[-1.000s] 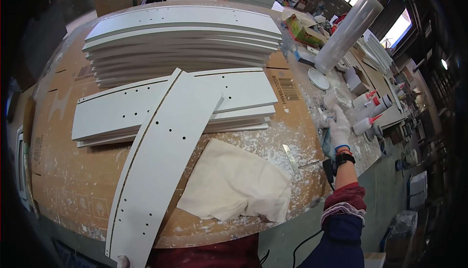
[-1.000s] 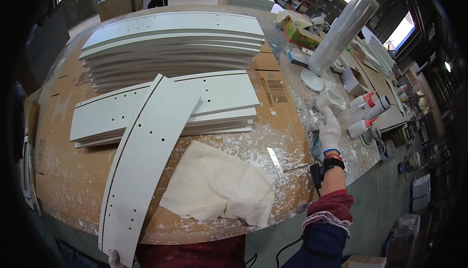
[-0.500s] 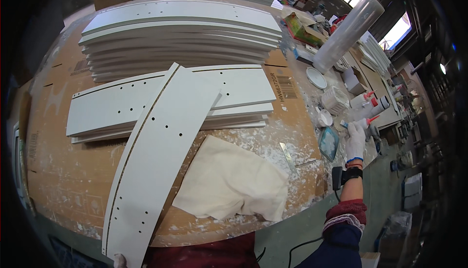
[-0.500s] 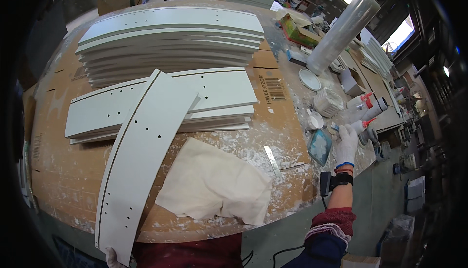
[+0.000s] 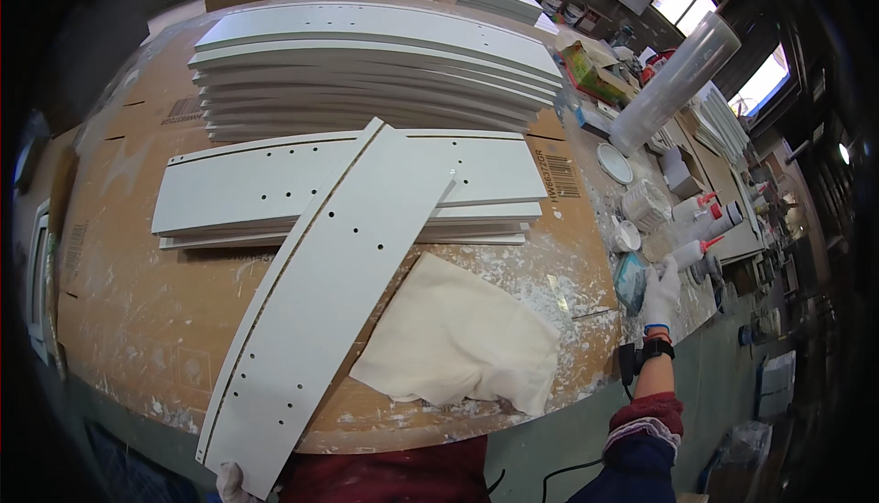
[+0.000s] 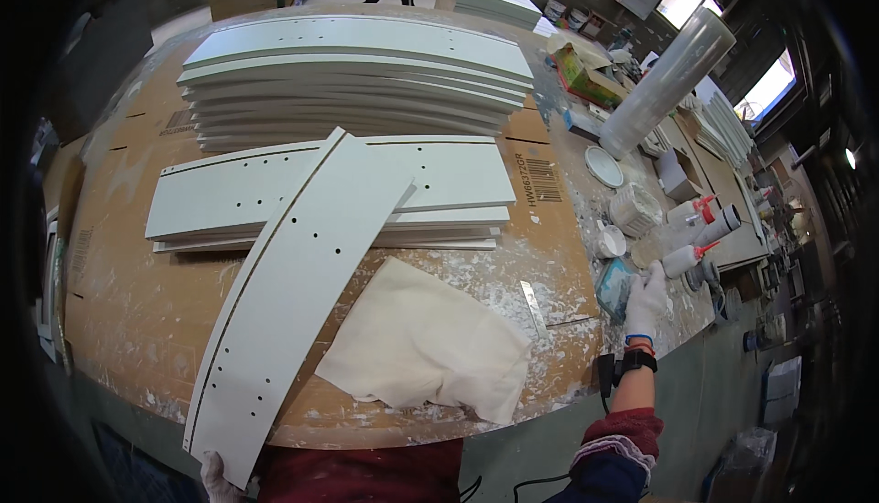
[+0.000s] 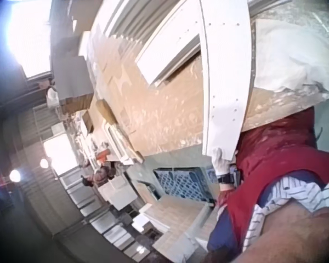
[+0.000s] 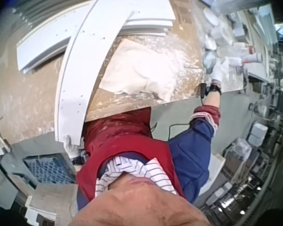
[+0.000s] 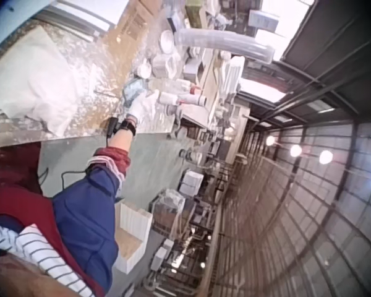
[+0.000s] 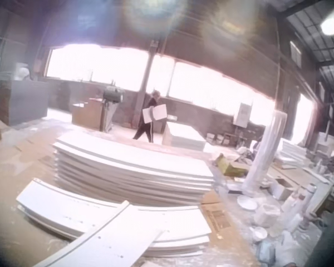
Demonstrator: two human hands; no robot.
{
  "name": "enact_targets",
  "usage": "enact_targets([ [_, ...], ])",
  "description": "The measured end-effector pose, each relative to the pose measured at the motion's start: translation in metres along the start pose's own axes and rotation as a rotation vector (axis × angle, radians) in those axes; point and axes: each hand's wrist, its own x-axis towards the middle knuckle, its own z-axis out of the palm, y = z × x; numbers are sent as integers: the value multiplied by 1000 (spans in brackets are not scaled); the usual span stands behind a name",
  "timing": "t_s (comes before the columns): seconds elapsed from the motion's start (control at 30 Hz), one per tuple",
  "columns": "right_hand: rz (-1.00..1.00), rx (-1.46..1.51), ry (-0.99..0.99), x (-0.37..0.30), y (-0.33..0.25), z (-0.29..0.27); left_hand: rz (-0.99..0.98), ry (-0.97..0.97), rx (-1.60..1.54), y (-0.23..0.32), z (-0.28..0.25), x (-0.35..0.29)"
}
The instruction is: The person sands the edges and surfaces of white rectangular wooden panels using a sanding block. They handle the panels one at a time, flipping them over to sand different sides, and place the finished pieces into a stack on the workbench.
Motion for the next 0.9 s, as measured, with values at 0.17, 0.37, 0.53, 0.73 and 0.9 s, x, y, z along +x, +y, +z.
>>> enact_targets([
  [0.17,27,436,26,28,-41,-29,60,-28,140,-1,-6,1],
  [0.37,-81,1057,-403,-2,-225,-52,38,-94,-34,4,10,-3],
  [0.53,-454,937,-418,-34,-318,-29,152,-101,11,-9,-7,8],
  [0.73,-641,779,-368,-47,-352,-7,83,-87,4,2,14,-1],
  [0.9,-705,682,-304,-52,-357,-6,175,-314,-266,-25,-22,35],
])
